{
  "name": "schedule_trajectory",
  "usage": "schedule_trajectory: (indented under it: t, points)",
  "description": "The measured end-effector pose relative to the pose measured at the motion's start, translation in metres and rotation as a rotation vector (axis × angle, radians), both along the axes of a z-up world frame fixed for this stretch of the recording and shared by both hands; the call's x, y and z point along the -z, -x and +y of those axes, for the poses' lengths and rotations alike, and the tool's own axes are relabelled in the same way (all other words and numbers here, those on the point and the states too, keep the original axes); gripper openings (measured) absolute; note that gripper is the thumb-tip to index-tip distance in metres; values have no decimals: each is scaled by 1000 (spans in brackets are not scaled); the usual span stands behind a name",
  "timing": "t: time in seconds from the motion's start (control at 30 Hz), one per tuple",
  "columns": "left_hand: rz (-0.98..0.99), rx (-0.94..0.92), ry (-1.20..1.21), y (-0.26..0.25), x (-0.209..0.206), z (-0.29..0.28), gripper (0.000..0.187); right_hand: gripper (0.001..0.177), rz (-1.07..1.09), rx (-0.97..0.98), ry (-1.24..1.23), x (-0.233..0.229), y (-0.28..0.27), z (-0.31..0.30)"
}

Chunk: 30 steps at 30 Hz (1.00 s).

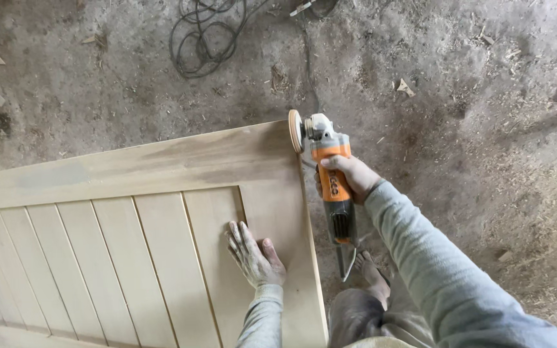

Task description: The person uses a handheld power sander to smooth the surfaces and edges of a large wooden door lying on a dusty floor.

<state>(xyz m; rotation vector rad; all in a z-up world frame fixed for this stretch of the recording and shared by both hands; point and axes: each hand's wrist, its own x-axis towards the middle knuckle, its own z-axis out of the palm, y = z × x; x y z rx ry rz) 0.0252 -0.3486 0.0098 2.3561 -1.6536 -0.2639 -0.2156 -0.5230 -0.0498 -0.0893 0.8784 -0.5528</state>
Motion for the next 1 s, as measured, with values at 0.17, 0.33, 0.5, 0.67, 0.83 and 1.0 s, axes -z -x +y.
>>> schedule_trajectory:
  t: [0.17, 0.33, 0.5, 0.67, 0.83, 1.0]
  points:
    - [-5, 27, 30, 1, 1, 0, 69, 45, 26, -67, 24, -2, 9, 32]
    - [3, 3, 12, 1, 4, 1, 70, 48, -15, -10, 96, -14, 3, 74]
    - [-4, 11, 28, 2, 3, -2, 69, 45, -12, -20, -5, -9, 4, 79]
    - [21, 9, 15, 0, 3, 4, 68, 45, -26, -40, -110, 8, 6, 131]
    - [39, -19, -3, 2, 1, 1, 68, 48, -49, -27, -162, 10, 6, 159]
    - [45, -42, -42, 0, 4, 4, 70, 47, 11, -14, 27, 13, 5, 110]
